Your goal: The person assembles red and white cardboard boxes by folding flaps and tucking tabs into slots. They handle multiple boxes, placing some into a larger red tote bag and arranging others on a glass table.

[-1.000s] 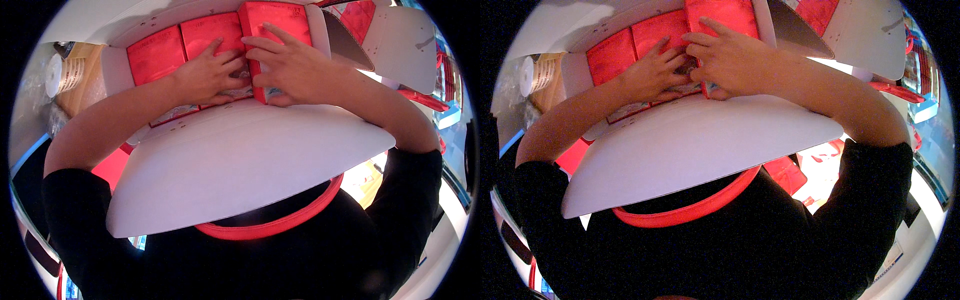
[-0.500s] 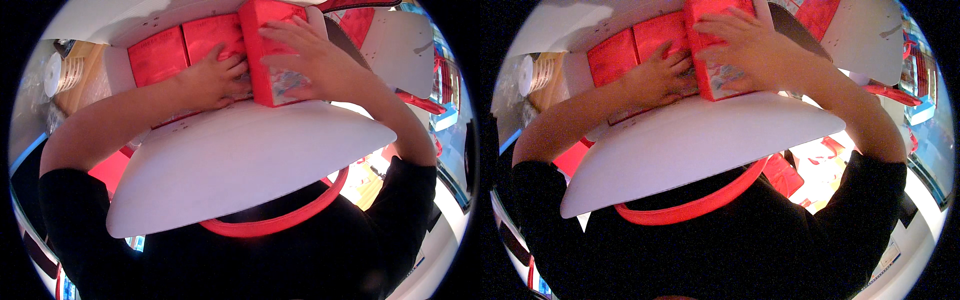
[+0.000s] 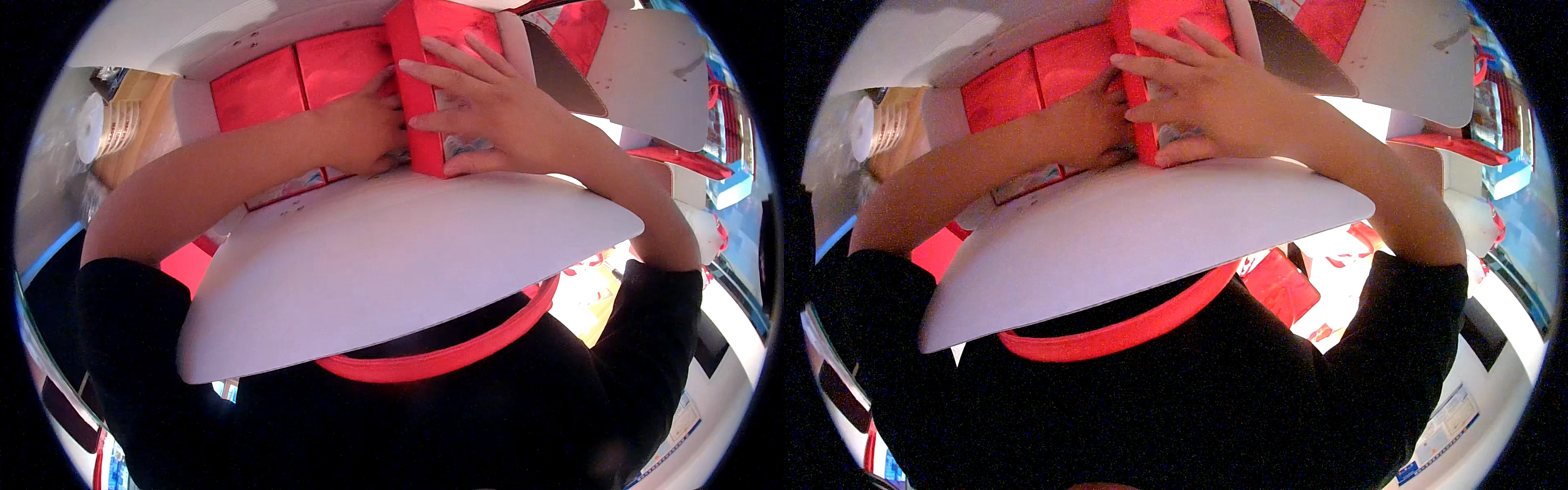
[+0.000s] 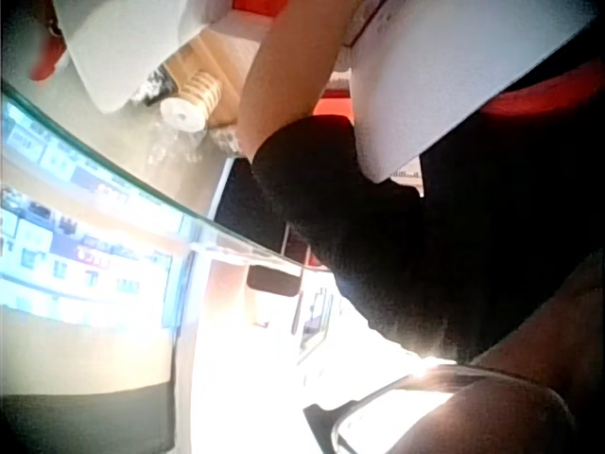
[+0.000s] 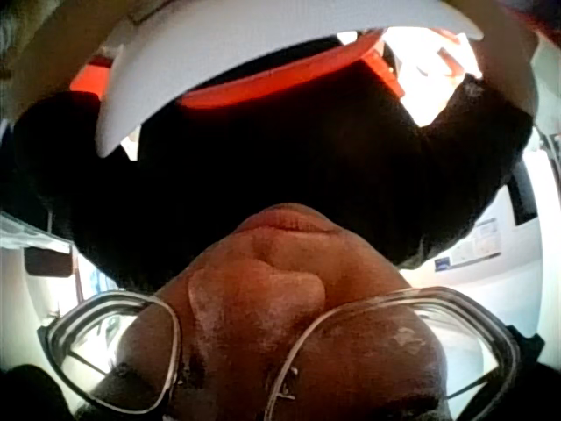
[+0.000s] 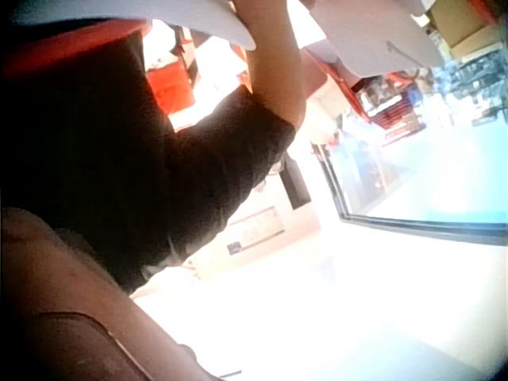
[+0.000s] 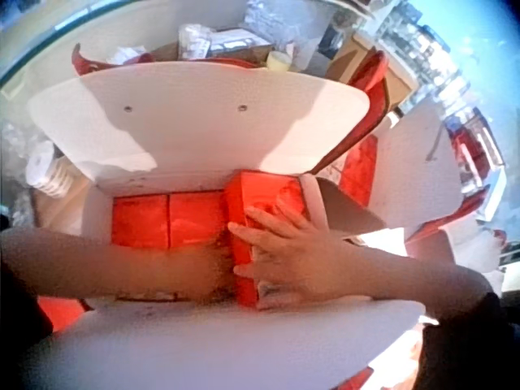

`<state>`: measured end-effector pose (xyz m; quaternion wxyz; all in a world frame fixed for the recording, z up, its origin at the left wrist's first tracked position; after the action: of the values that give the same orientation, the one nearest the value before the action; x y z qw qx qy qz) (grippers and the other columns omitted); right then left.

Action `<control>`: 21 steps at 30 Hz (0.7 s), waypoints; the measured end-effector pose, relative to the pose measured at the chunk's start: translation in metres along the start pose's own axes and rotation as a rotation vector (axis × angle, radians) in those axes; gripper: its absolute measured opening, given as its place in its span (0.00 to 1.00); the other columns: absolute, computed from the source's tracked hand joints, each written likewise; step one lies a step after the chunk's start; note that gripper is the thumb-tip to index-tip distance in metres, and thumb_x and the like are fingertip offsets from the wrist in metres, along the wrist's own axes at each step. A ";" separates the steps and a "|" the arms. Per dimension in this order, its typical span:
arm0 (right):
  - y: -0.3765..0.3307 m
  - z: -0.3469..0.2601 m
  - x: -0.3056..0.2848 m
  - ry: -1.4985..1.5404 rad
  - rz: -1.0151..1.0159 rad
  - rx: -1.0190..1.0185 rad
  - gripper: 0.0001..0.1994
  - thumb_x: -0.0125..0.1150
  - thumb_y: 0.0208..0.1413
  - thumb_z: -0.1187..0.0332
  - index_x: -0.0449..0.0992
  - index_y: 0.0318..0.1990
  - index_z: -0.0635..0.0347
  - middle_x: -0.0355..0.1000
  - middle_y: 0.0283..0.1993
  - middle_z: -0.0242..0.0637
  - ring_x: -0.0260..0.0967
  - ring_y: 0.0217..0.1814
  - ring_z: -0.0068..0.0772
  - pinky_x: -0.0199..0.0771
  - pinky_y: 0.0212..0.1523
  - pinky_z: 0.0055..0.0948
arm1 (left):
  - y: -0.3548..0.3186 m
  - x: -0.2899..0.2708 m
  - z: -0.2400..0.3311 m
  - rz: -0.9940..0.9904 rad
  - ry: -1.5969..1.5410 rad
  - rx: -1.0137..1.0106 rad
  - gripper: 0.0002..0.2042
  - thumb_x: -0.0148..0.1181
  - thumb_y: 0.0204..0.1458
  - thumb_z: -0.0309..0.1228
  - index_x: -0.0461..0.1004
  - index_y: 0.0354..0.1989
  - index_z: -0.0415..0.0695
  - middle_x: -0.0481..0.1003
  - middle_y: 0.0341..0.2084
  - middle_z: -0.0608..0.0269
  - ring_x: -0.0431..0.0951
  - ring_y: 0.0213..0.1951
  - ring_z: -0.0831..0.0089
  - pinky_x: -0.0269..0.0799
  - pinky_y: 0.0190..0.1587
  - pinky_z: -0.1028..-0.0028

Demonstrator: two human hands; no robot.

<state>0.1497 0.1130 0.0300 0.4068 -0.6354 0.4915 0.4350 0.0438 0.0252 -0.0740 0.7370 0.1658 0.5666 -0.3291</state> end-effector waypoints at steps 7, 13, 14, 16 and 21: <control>0.005 -0.004 0.005 -0.063 -0.008 0.017 0.21 0.56 0.48 0.47 0.76 0.44 0.49 0.52 0.66 0.40 0.41 0.71 0.47 0.38 0.66 0.57 | -0.017 -0.002 -0.002 0.042 -0.011 -0.019 0.20 0.57 0.46 0.42 0.70 0.49 0.52 0.68 0.50 0.61 0.60 0.59 0.65 0.39 0.63 0.42; 0.012 -0.005 0.013 -0.126 -0.063 0.012 0.21 0.56 0.48 0.46 0.75 0.43 0.49 0.54 0.65 0.40 0.41 0.71 0.45 0.38 0.66 0.58 | -0.027 0.002 0.002 0.144 0.011 -0.046 0.20 0.58 0.44 0.44 0.71 0.46 0.50 0.64 0.51 0.57 0.57 0.60 0.57 0.45 0.61 0.43; 0.013 -0.006 0.014 -0.139 -0.073 0.012 0.21 0.56 0.48 0.46 0.75 0.43 0.49 0.55 0.64 0.40 0.41 0.71 0.45 0.38 0.66 0.58 | -0.028 0.002 0.002 0.143 0.018 -0.055 0.21 0.58 0.44 0.44 0.71 0.46 0.50 0.65 0.51 0.57 0.57 0.60 0.57 0.45 0.61 0.43; 0.013 -0.007 0.015 -0.168 -0.093 0.018 0.21 0.56 0.48 0.46 0.75 0.43 0.49 0.56 0.64 0.40 0.41 0.71 0.45 0.38 0.66 0.58 | -0.027 0.001 0.005 0.140 0.046 -0.070 0.20 0.57 0.45 0.44 0.71 0.46 0.50 0.65 0.52 0.57 0.57 0.61 0.57 0.45 0.61 0.42; 0.019 -0.011 0.018 -0.251 -0.104 0.010 0.21 0.58 0.44 0.46 0.76 0.42 0.47 0.61 0.59 0.38 0.46 0.68 0.45 0.41 0.65 0.58 | -0.027 0.006 0.010 0.067 0.178 -0.128 0.18 0.50 0.52 0.43 0.70 0.50 0.54 0.63 0.55 0.57 0.56 0.62 0.58 0.51 0.58 0.40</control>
<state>0.1356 0.0940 0.0147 0.4904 -0.5985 0.4051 0.4870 0.0340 -0.0024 -0.0734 0.7034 0.1660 0.6437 -0.2514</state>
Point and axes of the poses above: each hand's wrist, its own y-axis towards the middle knuckle, its own x-axis out of the palm, z = x × y, the point moved 4 cm from there along y, towards the middle knuckle
